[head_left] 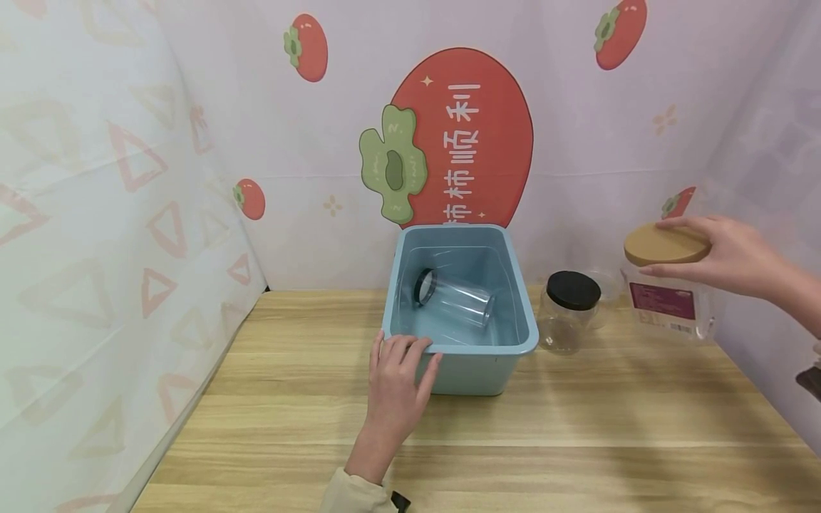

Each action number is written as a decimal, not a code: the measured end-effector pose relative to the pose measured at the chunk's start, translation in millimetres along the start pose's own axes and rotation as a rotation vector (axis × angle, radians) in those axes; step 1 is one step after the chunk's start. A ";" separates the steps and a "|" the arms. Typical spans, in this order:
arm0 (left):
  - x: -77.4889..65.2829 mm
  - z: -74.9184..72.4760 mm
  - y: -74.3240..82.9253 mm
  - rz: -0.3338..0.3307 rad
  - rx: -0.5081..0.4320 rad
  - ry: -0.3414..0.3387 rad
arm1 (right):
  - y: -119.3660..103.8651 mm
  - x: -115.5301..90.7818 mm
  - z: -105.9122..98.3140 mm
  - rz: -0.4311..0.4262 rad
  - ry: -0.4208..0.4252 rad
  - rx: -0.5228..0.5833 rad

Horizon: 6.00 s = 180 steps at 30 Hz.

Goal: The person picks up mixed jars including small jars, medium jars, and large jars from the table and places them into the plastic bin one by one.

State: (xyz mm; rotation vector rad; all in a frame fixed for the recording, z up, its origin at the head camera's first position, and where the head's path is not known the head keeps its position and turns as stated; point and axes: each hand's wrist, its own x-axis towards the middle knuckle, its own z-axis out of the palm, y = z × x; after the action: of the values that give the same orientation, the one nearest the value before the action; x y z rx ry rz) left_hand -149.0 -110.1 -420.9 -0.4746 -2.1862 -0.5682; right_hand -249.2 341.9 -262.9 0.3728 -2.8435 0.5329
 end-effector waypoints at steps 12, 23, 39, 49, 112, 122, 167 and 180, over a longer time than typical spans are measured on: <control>-0.1 0.5 -0.5 0.006 -0.001 0.007 | -15.5 6.7 -5.6 -0.013 -0.009 -0.052; 0.0 1.2 0.3 -0.003 0.005 -0.002 | -24.7 13.2 -7.2 -0.063 0.047 -0.068; 0.0 1.2 0.5 -0.006 0.002 0.004 | -39.7 23.8 -11.8 -0.070 0.048 -0.025; 0.7 0.5 1.2 -0.010 -0.001 -0.007 | -44.3 27.4 -13.8 -0.061 0.034 -0.024; 0.4 0.1 1.6 -0.016 -0.002 -0.015 | -88.7 52.8 -13.4 -0.084 0.016 0.026; 1.4 -0.6 2.1 -0.023 -0.002 -0.024 | -99.1 56.7 -13.2 -0.104 0.012 0.038; 2.3 -0.8 1.6 -0.023 0.001 -0.032 | -130.0 71.6 -10.5 -0.165 -0.036 0.039; 2.0 -0.7 1.5 -0.022 -0.003 -0.029 | -139.6 74.5 -8.6 -0.161 -0.052 0.048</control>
State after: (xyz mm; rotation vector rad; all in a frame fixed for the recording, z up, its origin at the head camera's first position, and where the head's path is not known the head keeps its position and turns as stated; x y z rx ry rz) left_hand -149.0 -109.0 -418.5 -0.4635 -2.2206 -0.5802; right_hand -277.9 203.9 -190.3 0.6265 -2.8218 0.5681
